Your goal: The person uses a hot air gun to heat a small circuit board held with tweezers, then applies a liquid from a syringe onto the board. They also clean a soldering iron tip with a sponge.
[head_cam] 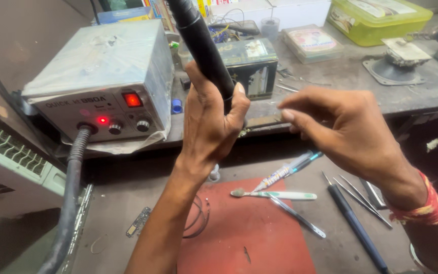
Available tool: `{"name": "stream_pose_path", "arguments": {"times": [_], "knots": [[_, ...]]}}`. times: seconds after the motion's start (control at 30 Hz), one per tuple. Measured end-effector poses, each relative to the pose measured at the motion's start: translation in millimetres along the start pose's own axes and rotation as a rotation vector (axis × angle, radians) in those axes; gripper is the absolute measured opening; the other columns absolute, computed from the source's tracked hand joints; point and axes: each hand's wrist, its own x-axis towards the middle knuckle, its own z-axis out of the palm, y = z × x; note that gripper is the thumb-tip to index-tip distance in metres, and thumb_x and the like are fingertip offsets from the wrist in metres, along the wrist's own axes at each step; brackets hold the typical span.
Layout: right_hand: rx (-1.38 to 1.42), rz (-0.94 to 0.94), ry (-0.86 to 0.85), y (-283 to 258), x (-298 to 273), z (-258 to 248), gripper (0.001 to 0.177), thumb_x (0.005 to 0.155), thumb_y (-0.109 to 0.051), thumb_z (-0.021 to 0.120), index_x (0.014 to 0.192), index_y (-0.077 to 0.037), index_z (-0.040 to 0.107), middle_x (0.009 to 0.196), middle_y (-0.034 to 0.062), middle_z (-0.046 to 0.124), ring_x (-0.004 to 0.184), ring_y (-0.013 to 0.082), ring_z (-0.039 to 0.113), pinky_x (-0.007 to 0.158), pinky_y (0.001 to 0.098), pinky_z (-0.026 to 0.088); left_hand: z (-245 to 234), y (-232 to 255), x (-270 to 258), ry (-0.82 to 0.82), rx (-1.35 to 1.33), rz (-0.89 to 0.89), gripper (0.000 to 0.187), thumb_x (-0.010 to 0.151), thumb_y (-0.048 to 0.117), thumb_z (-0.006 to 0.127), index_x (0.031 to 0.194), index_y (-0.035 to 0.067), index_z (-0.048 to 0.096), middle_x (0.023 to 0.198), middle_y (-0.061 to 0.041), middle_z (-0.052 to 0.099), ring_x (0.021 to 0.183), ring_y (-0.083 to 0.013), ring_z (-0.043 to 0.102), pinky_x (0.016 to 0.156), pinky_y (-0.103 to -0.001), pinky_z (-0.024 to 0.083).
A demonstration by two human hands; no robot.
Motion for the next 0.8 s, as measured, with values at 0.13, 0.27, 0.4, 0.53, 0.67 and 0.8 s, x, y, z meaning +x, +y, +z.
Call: {"name": "stream_pose_path", "arguments": {"times": [0.13, 0.27, 0.4, 0.53, 0.67, 0.8], "knots": [[-0.036, -0.008, -0.005, 22.1, -13.3, 3.3, 0.020, 0.089, -0.014, 0.073, 0.105, -0.006, 0.078, 0.088, 0.0044, 0.080, 0.077, 0.0094, 0.073, 0.069, 0.0263, 0.060, 5.1, -4.6, -1.4, -0.012, -0.023, -0.027, 0.040, 0.104, 0.014, 0.059, 0.126, 0.000, 0.028, 0.086, -0.009, 0.056, 0.073, -0.0214, 0.062, 0.064, -0.040, 0.052], [-0.132, 0.117, -0.051, 42.3, -17.0, 5.4, 0.017, 0.086, -0.013, 0.075, 0.101, -0.006, 0.079, 0.085, 0.0041, 0.080, 0.075, 0.0091, 0.073, 0.069, 0.0267, 0.059, 5.7, -11.0, -0.2, -0.043, -0.022, -0.023, 0.036, 0.107, 0.015, 0.057, 0.125, 0.000, 0.030, 0.086, -0.008, 0.056, 0.072, -0.0191, 0.063, 0.064, -0.037, 0.055], [-0.093, 0.228, -0.089, 48.4, -21.5, 5.5, 0.017, 0.085, -0.013, 0.075, 0.100, -0.007, 0.080, 0.083, 0.0054, 0.082, 0.075, 0.0105, 0.074, 0.070, 0.0279, 0.060, 6.0, -8.2, -3.3, -0.026, -0.018, -0.021, 0.036, 0.107, 0.015, 0.057, 0.125, -0.001, 0.030, 0.085, -0.007, 0.055, 0.071, -0.0191, 0.062, 0.063, -0.037, 0.052], [-0.045, 0.127, -0.027, 49.3, -24.7, 5.8, 0.018, 0.085, -0.014, 0.076, 0.102, -0.007, 0.080, 0.088, 0.0038, 0.082, 0.081, 0.0085, 0.075, 0.076, 0.0257, 0.061, 10.9, -3.5, -4.9, -0.030, -0.018, 0.003, 0.039, 0.107, 0.014, 0.058, 0.129, -0.002, 0.030, 0.086, -0.007, 0.055, 0.072, -0.0192, 0.062, 0.064, -0.037, 0.053], [-0.046, 0.166, -0.064, 47.2, -26.5, 3.4, 0.020, 0.084, -0.015, 0.077, 0.102, -0.008, 0.080, 0.089, 0.0033, 0.083, 0.082, 0.0087, 0.076, 0.077, 0.0258, 0.061, 16.0, 3.5, -8.8, -0.017, -0.041, 0.014, 0.042, 0.106, 0.013, 0.058, 0.131, -0.002, 0.028, 0.087, -0.008, 0.054, 0.072, -0.0196, 0.062, 0.063, -0.038, 0.052], [-0.074, 0.190, -0.110, 47.2, -31.4, 8.9, 0.020, 0.083, -0.018, 0.077, 0.100, -0.008, 0.080, 0.087, 0.0044, 0.082, 0.078, 0.0118, 0.077, 0.074, 0.0285, 0.061, 20.1, 10.5, -10.2, 0.013, -0.004, 0.045, 0.045, 0.107, 0.012, 0.058, 0.136, -0.003, 0.026, 0.086, -0.008, 0.055, 0.068, -0.0195, 0.063, 0.068, -0.040, 0.054]]}}
